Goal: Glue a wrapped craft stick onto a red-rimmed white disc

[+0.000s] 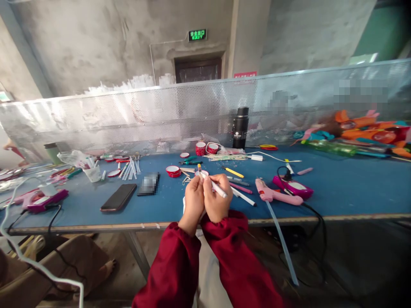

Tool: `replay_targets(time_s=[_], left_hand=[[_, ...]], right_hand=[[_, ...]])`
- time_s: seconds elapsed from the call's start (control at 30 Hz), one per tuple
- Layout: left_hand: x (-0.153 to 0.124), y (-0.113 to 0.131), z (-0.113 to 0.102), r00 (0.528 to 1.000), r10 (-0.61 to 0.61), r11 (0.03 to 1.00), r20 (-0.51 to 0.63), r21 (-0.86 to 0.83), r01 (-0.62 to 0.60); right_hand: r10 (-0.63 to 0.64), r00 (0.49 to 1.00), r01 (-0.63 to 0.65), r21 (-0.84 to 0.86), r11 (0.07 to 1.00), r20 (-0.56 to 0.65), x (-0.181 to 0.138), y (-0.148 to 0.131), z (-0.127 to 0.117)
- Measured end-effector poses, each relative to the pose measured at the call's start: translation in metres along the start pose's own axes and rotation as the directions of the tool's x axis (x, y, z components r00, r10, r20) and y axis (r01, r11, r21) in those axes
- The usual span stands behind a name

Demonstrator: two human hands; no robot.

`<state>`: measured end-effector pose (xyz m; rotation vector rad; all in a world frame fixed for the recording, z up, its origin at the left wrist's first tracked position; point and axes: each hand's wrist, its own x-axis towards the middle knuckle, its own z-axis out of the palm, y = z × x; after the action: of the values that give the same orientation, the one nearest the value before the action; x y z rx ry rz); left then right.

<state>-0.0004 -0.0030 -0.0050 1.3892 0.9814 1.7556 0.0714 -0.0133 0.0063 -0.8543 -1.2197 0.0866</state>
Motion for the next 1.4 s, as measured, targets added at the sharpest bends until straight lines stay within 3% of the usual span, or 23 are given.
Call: replay_targets(time_s=[0.37, 1.0, 1.2, 1.4], left_hand=[[0.001, -0.003, -0.001, 1.000, 0.004, 0.999, -0.018, 0.036, -0.004], [0.000, -0.001, 0.000, 1.000, 0.005, 1.000, -0.007, 0.017, -0.005], [0.001, 0.002, -0.001, 1.000, 0.009, 1.000, -0.010, 0.025, -0.008], [0.003, 0.009, 0.001, 0.995, -0.044, 0.989, -0.090, -0.143, 0.030]], right_hand=[[-0.001, 0.999, 0.002, 0.021, 1.000, -0.046, 0.000, 0.000, 0.000], [-0.020, 1.000, 0.020, 0.008, 1.000, -0.007, -0.001, -0.001, -0.001], [0.048, 0.999, -0.048, 0.020, 0.999, -0.002, 0.002, 0.005, 0.003], [0.055, 0.998, -0.052, -0.074, 0.996, 0.029, 0.005, 0.011, 0.005]])
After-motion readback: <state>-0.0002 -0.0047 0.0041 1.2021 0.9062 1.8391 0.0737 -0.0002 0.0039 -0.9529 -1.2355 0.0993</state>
